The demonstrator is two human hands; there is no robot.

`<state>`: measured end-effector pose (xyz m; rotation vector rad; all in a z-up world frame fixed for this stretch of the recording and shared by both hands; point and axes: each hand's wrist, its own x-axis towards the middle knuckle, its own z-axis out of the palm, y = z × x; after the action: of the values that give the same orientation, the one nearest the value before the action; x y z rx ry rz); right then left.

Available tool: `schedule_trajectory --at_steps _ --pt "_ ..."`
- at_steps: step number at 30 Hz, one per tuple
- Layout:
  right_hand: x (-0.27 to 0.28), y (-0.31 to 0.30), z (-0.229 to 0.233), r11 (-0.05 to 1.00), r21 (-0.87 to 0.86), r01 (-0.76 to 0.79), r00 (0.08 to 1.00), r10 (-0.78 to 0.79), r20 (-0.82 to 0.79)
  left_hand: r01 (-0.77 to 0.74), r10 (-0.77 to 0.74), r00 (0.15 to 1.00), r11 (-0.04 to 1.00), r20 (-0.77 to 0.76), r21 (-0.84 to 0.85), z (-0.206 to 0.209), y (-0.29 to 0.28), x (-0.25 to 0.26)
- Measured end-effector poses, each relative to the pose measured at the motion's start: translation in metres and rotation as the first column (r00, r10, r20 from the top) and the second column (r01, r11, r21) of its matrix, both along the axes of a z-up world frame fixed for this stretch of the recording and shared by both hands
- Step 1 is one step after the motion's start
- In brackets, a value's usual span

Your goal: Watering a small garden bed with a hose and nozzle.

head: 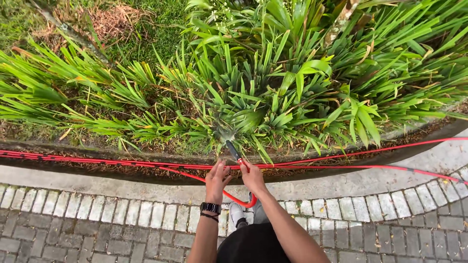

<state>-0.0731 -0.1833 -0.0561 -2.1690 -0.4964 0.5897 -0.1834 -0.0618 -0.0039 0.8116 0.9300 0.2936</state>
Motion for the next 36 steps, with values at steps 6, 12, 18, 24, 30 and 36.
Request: schedule_trajectory --at_steps 6,12,18,24,30,36 --pt "-0.014 -0.023 0.064 0.985 -0.089 0.147 0.962 -0.163 -0.218 0.088 -0.088 0.996 0.996 0.012 -0.011 0.0 -0.014 -0.004" --pt "-0.001 -0.061 0.047 0.953 -0.065 0.296 0.936 -0.303 -0.178 0.183 -0.18 0.981 0.982 0.075 -0.044 -0.004 -0.044 0.024" --pt "0.013 -0.089 0.1 0.864 -0.039 0.501 0.752 -0.457 -0.476 0.252 -0.253 0.967 0.968 0.018 0.004 0.001 -0.061 0.055" --pt "0.041 -0.137 0.084 0.826 0.023 0.563 0.717 -0.475 -0.511 0.333 -0.333 0.943 0.943 -0.003 0.023 0.004 -0.104 0.094" --pt "0.074 -0.18 0.104 0.793 0.025 0.608 0.64 -0.472 -0.607 0.342 -0.341 0.939 0.94 -0.044 0.018 -0.004 -0.153 0.129" --pt "0.116 -0.237 0.09 0.716 0.147 0.683 0.618 -0.459 -0.638 0.401 -0.398 0.915 0.915 -0.069 0.047 -0.008 -0.192 0.168"
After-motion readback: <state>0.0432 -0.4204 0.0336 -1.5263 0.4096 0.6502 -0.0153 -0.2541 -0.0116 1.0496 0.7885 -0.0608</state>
